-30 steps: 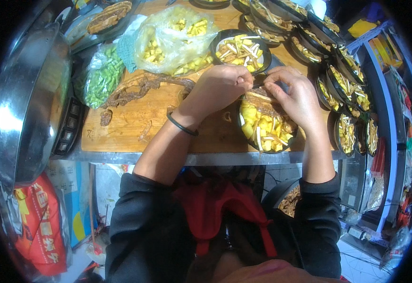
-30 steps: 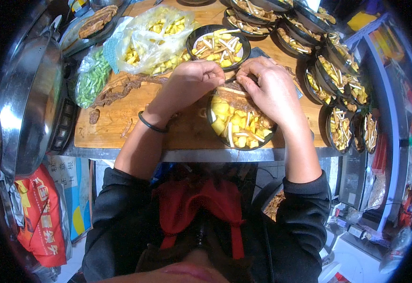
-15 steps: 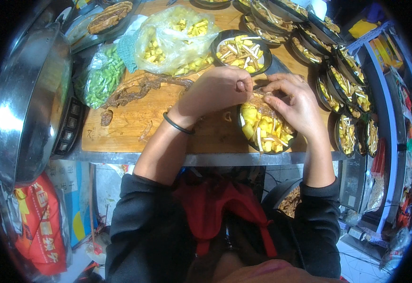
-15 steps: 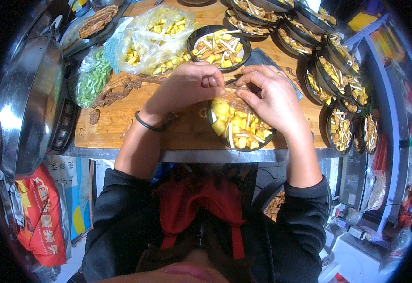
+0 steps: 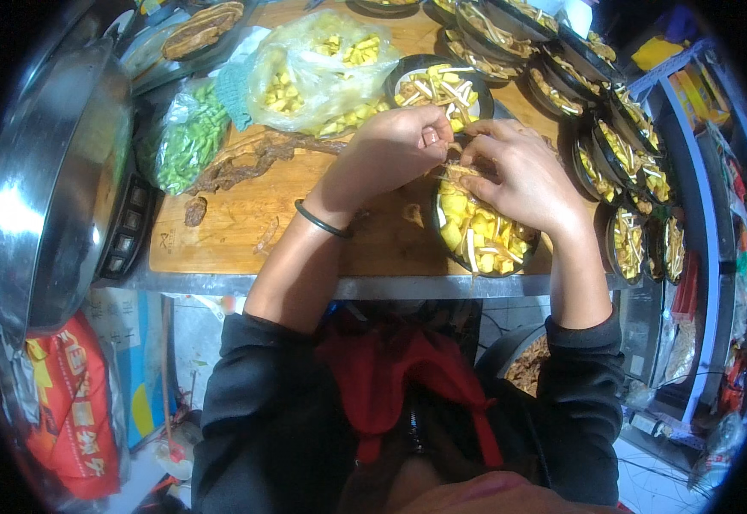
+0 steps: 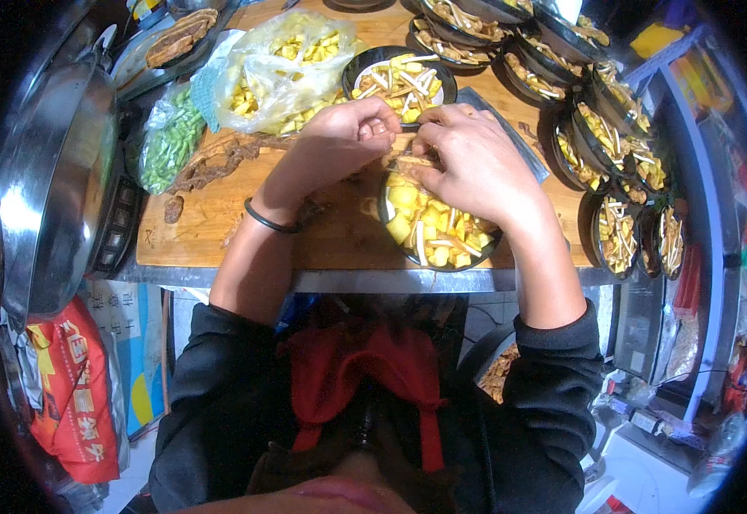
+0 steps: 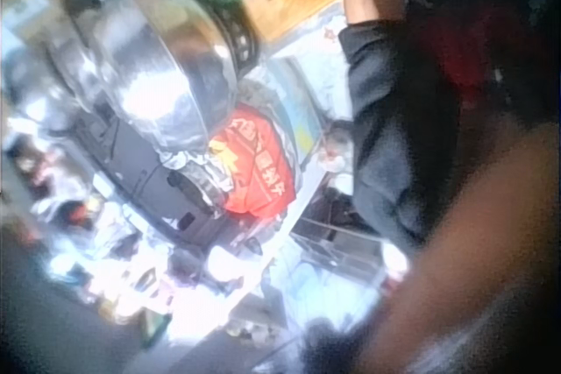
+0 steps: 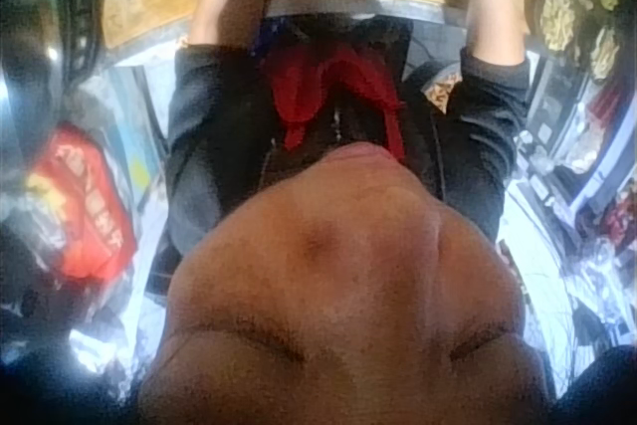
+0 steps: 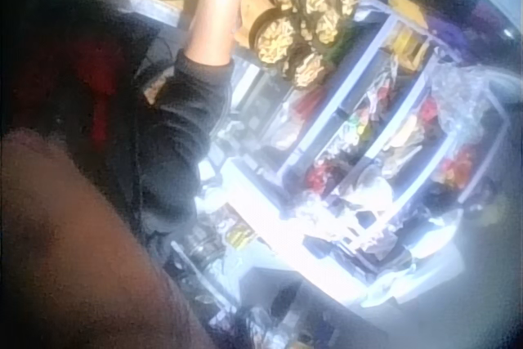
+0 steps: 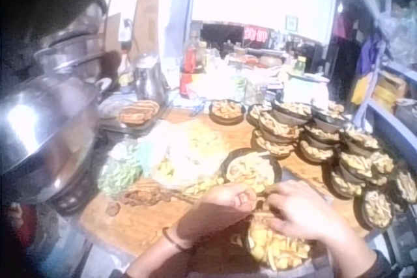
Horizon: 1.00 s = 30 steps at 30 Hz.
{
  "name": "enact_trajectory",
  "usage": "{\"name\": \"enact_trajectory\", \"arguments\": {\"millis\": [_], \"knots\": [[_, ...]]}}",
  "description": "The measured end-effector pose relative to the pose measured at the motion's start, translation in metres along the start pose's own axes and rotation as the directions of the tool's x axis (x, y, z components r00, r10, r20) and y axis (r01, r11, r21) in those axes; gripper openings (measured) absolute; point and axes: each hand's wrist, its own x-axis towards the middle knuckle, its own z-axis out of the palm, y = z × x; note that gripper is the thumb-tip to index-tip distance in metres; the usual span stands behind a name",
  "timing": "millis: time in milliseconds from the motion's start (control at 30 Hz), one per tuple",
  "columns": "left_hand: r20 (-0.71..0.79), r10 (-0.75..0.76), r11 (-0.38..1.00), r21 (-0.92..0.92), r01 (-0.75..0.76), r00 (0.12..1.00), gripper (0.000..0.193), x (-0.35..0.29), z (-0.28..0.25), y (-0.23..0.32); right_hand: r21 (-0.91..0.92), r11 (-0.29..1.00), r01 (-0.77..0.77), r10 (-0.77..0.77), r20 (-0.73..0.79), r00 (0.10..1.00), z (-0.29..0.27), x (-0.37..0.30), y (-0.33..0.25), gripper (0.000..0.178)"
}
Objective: The person places strips of cooked meat onto bowls containing yellow and white food items. They repeatedly pick up meat from a large pot and arrange it on top of the contents of multiple small bowls lined up on a wooden board.
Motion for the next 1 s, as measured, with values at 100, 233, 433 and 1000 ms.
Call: {"name": "enact_trajectory", "arguments": {"millis": [100,233,433,1000], "knots": [[-0.063,0.048,0.998,0.034,-0.046,0.997,0.009,0.001,0.001,-0.002,-0.012,1.000,-0.004,0.005,0.059,0.998,-0.001,0.005,-0.002,0.016],[-0.125,0.022,0.984,0.179,0.000,0.992,0.010,0.004,-0.003,-0.008,-0.046,0.999,0.003,0.001,0.078,0.997,-0.001,0.007,-0.004,0.014],[-0.293,0.044,0.877,0.469,0.104,0.955,0.016,0.003,-0.019,-0.013,-0.005,0.999,0.039,-0.039,-0.060,0.997,-0.001,0.001,-0.005,0.013],[-0.013,-0.102,0.653,0.753,0.077,0.995,0.025,0.047,-0.009,0.019,0.305,0.948,-0.088,0.090,0.006,0.996,0.004,-0.011,-0.001,0.014]]}}
